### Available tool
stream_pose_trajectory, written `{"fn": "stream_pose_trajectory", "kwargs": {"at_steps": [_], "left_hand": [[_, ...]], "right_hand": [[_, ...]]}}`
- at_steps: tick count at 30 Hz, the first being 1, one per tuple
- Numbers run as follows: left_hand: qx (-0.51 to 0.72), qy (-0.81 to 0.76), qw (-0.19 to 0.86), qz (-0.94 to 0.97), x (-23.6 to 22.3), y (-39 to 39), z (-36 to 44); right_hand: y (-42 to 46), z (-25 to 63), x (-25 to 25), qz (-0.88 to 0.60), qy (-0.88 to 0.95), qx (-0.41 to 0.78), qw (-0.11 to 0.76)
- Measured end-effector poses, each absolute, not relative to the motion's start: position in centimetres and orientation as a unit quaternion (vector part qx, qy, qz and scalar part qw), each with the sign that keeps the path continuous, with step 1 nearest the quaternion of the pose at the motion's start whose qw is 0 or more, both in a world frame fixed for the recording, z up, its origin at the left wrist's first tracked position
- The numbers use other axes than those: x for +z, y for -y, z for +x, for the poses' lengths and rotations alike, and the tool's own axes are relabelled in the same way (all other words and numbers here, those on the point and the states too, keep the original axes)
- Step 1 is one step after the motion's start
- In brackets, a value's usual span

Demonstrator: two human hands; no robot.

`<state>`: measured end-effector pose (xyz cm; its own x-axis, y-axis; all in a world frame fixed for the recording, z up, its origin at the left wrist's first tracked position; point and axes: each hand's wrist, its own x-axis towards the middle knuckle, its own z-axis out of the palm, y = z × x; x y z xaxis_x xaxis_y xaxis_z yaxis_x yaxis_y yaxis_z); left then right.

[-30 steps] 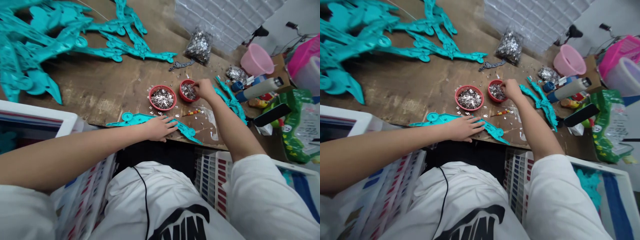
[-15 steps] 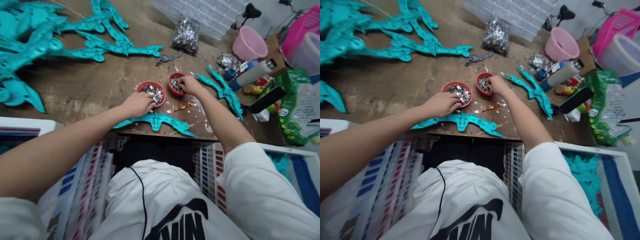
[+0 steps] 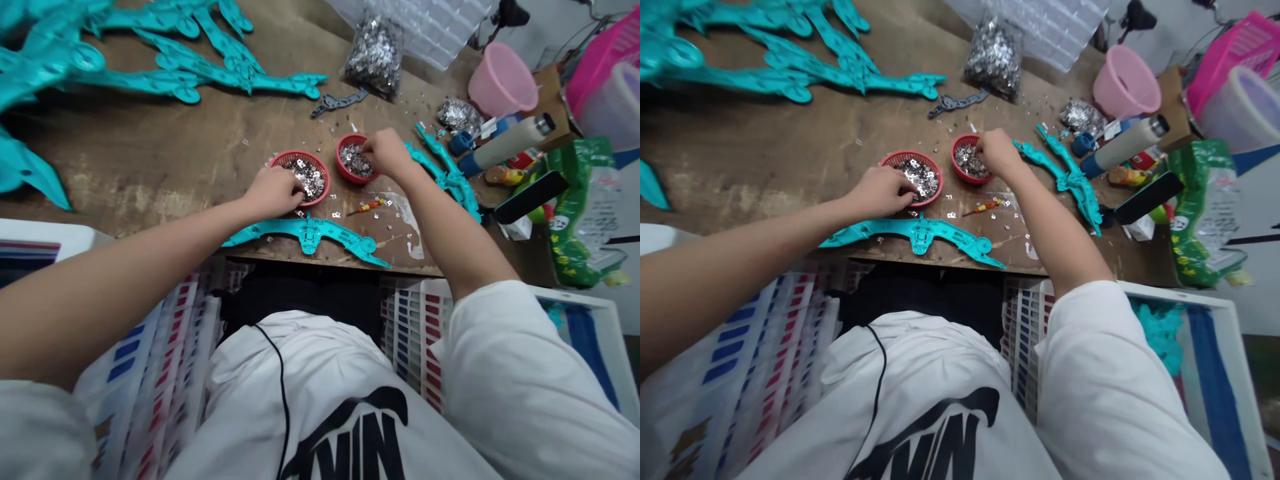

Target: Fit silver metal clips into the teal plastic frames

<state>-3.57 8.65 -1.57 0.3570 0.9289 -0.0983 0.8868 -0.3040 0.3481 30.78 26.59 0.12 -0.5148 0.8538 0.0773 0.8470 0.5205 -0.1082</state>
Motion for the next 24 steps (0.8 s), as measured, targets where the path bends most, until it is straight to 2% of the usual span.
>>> {"fn": "stream_pose_trajectory", "kwargs": {"at_steps": [3, 9, 13, 17, 20, 24], "left_hand": [[0.055, -0.573, 0.192, 0.795, -1.4, -9.0, -3.5], [0.047, -0.555, 0.192, 0.808, -1.8, -9.4, -3.9], [0.076, -0.477, 0.142, 0.864, -1.4, -8.2, -4.1], [0.018, -0.457, 0.099, 0.884, -0.5, -7.1, -4.2], [-0.028, -0.457, 0.093, 0.884, -0.3, -6.9, -4.1], [-0.024, -0.456, 0.104, 0.883, -1.0, -7.1, -4.0]], "right_hand": [[-23.9, 32.5, 2.1, -0.510, 0.856, 0.057, 0.062], [-17.3, 36.0, 3.4, -0.531, 0.829, 0.105, 0.139], [-18.3, 36.5, 2.7, -0.579, 0.778, 0.093, 0.226], [-20.6, 35.2, 3.5, -0.580, 0.757, 0.070, 0.292], [-20.4, 35.0, 4.8, -0.570, 0.762, 0.062, 0.301], [-16.8, 35.9, 5.3, -0.565, 0.771, 0.094, 0.278]]}}
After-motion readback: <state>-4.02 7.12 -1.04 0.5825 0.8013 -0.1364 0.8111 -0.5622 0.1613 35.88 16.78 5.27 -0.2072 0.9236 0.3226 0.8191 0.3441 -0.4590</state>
